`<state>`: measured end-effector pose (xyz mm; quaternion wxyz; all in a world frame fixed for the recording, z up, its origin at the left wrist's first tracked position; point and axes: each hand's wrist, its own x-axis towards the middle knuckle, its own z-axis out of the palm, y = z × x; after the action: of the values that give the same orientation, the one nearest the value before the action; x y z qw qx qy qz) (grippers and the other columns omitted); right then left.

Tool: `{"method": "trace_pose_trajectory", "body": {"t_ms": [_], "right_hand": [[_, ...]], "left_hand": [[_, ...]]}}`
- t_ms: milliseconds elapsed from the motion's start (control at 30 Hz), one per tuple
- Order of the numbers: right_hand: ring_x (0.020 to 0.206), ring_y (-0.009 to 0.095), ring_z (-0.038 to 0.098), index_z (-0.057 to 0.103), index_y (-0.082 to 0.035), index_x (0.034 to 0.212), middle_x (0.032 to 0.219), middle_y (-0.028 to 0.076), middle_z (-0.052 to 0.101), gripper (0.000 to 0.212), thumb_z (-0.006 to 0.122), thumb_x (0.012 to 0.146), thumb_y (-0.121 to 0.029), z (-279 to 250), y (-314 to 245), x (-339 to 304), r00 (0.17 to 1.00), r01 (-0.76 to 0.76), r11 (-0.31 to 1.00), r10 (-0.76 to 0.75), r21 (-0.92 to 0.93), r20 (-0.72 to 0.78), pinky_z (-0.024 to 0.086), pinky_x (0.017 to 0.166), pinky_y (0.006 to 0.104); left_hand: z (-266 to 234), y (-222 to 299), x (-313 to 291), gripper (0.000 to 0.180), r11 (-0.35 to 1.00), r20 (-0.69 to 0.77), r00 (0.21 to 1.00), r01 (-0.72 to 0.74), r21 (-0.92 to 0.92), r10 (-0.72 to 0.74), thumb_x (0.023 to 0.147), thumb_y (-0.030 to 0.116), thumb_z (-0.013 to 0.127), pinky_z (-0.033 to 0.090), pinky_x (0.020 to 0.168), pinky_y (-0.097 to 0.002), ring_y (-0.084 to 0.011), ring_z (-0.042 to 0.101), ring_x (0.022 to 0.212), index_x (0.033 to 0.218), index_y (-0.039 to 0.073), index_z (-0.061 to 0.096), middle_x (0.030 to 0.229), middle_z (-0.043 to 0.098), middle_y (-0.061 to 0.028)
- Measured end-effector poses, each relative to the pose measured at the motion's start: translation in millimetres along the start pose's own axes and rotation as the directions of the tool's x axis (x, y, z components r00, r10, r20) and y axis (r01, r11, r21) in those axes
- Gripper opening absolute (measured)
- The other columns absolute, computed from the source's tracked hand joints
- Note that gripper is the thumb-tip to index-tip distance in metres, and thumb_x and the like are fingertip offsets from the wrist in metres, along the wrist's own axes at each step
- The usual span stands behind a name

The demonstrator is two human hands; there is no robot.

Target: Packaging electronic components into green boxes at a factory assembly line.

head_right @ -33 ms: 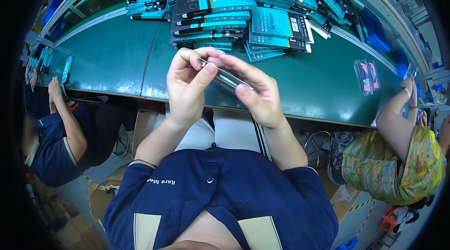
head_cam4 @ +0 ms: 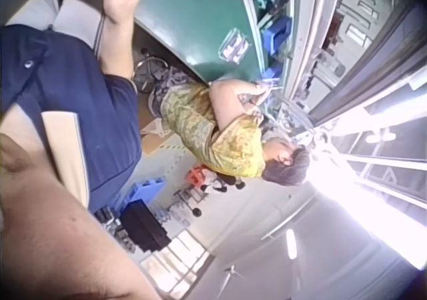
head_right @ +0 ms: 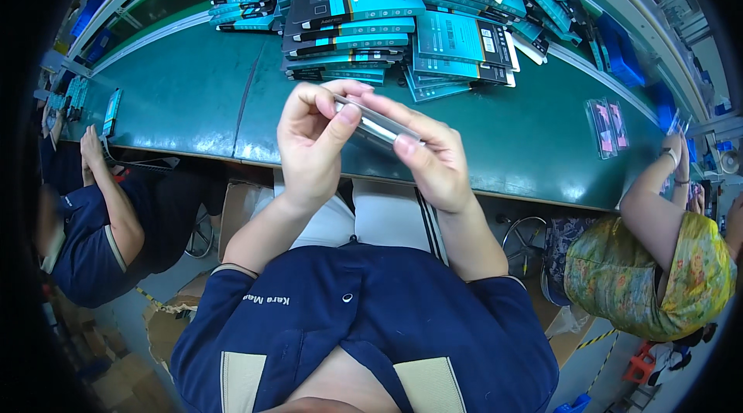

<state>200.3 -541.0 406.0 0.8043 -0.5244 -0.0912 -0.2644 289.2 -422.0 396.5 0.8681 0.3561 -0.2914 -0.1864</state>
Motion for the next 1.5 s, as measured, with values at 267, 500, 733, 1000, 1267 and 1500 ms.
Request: {"method": "trace_pose_trajectory", "body": {"t_ms": [267, 500, 733, 1000, 1267, 1500], "right_hand": [[0.101, 0.024, 0.068, 0.072, 0.002, 0.104, 0.109, 0.017, 0.071, 0.018, 0.069, 0.086, 0.002, -11, 10, 12, 0.954, 0.301, 0.864, -0.273, -0.404, 0.125, 0.053, 0.088, 0.0312], [0.101, 0.021, 0.063, 0.068, 0.003, 0.101, 0.107, 0.015, 0.067, 0.015, 0.068, 0.087, -0.001, -6, 6, 0, 0.961, 0.246, 0.773, -0.272, -0.584, 0.044, 0.049, 0.091, 0.0308], [0.098, 0.019, 0.062, 0.041, -0.006, 0.101, 0.107, 0.018, 0.064, 0.027, 0.064, 0.091, 0.003, 2, 25, 6, 0.950, 0.251, 0.947, -0.281, -0.202, -0.137, 0.049, 0.086, 0.0270], [0.097, 0.035, 0.067, 0.048, -0.006, 0.088, 0.109, 0.018, 0.068, 0.034, 0.079, 0.076, -0.003, -16, 41, -25, 0.725, 0.636, 0.242, -0.511, -0.733, 0.461, 0.050, 0.081, 0.0476], [0.112, 0.032, 0.063, 0.067, -0.005, 0.096, 0.109, 0.012, 0.068, 0.039, 0.087, 0.069, -0.024, -70, -13, 39, 0.941, 0.321, 0.029, -0.123, -0.947, 0.315, 0.043, 0.103, 0.0441], [0.123, 0.032, 0.058, 0.063, -0.011, 0.126, 0.125, 0.008, 0.066, 0.058, 0.081, 0.071, -0.013, -148, -47, 54, 0.950, 0.280, -0.330, -0.038, -0.902, 0.309, 0.037, 0.111, 0.0472]], "left_hand": [[-2, 2, 3, 0.023, 0.999, 0.033, 0.999, 0.006, 0.034, -0.007, 0.091, -0.001, 0.067, 0.049, 0.095, -0.0313, -0.0182, 0.059, 0.110, 0.095, 0.006, 0.045, 0.122, 0.060, -0.0236], [-5, -7, 0, 0.023, 0.984, 0.087, 0.991, -0.110, 0.140, 0.098, 0.094, -0.003, 0.060, 0.050, 0.089, -0.0285, -0.0166, 0.062, 0.106, 0.107, 0.005, 0.043, 0.113, 0.062, -0.0150], [-4, -14, 11, 0.016, 0.970, 0.037, 0.980, -0.200, 0.141, 0.197, 0.093, -0.003, 0.064, 0.051, 0.083, -0.0268, -0.0162, 0.065, 0.097, 0.102, 0.003, 0.052, 0.102, 0.066, -0.0121], [-27, 9, -26, 0.049, 0.942, -0.307, 0.947, 0.184, 0.280, -0.094, 0.106, 0.026, 0.041, 0.039, 0.107, -0.0419, -0.0276, 0.044, 0.132, 0.150, 0.006, 0.033, 0.145, 0.044, -0.0163], [-122, 75, -41, 0.049, 0.732, -0.413, 0.900, 0.189, 0.655, 0.137, 0.096, 0.003, 0.059, 0.043, 0.104, -0.0331, -0.0217, 0.056, 0.122, 0.140, -0.010, 0.043, 0.138, 0.053, -0.0213], [-127, 75, -16, 0.041, -0.372, 0.071, 0.945, 0.056, 0.927, 0.320, 0.087, 0.012, 0.069, 0.042, 0.101, -0.0478, -0.0420, 0.048, 0.123, 0.125, 0.001, 0.059, 0.135, 0.049, -0.0235]]}}
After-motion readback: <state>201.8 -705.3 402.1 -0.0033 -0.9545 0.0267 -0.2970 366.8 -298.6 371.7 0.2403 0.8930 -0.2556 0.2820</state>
